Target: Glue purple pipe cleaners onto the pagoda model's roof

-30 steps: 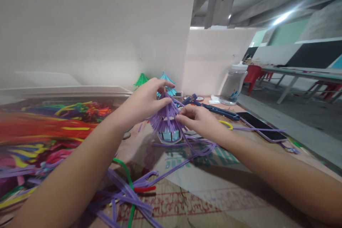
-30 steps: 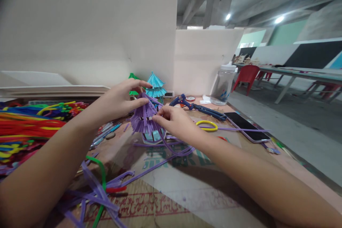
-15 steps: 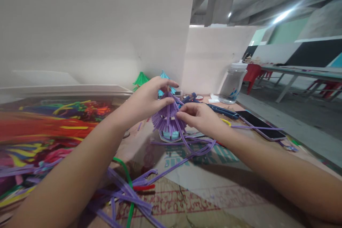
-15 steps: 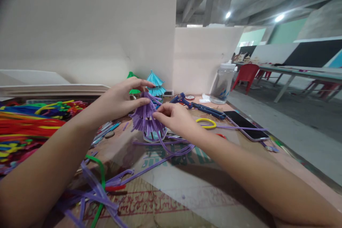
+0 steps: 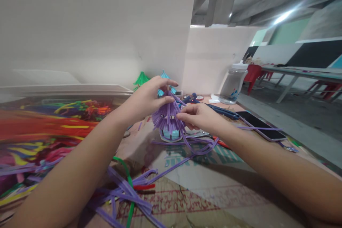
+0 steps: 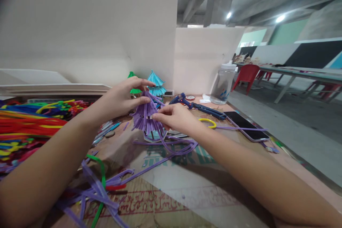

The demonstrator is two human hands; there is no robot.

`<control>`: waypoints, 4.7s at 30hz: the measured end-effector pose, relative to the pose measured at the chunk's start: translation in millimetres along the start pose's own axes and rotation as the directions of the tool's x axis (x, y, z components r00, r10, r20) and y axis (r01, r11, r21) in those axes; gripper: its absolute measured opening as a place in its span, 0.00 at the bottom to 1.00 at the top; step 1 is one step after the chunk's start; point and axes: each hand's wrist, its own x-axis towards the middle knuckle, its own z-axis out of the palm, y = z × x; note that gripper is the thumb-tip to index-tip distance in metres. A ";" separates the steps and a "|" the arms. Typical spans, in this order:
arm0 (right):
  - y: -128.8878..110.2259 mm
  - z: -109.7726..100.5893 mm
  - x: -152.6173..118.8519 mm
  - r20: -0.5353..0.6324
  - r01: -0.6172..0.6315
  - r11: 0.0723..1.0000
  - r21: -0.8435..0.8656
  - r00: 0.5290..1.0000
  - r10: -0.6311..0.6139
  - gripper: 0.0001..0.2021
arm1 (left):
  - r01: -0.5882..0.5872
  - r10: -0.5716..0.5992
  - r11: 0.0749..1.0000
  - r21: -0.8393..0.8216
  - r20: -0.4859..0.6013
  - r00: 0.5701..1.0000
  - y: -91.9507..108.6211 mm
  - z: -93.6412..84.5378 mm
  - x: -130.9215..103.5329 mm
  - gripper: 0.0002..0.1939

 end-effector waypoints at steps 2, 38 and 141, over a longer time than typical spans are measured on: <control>-0.1 0.2 1.2 -0.015 -0.007 0.999 0.037 1.000 0.007 0.08 | 0.010 -0.010 1.000 -0.023 -0.016 1.000 -3.2 0.8 -0.2 0.20; 44.7 -76.0 -25.8 -0.032 -0.001 0.803 -0.596 0.999 -0.023 0.18 | 0.238 -0.259 0.960 -0.149 -0.147 0.955 -20.5 -8.9 3.7 0.21; 16.9 -14.0 -1.8 -0.417 0.328 0.903 0.279 0.888 -0.194 0.19 | 0.112 -0.120 0.992 -0.063 -0.154 0.981 3.5 -8.3 -0.2 0.08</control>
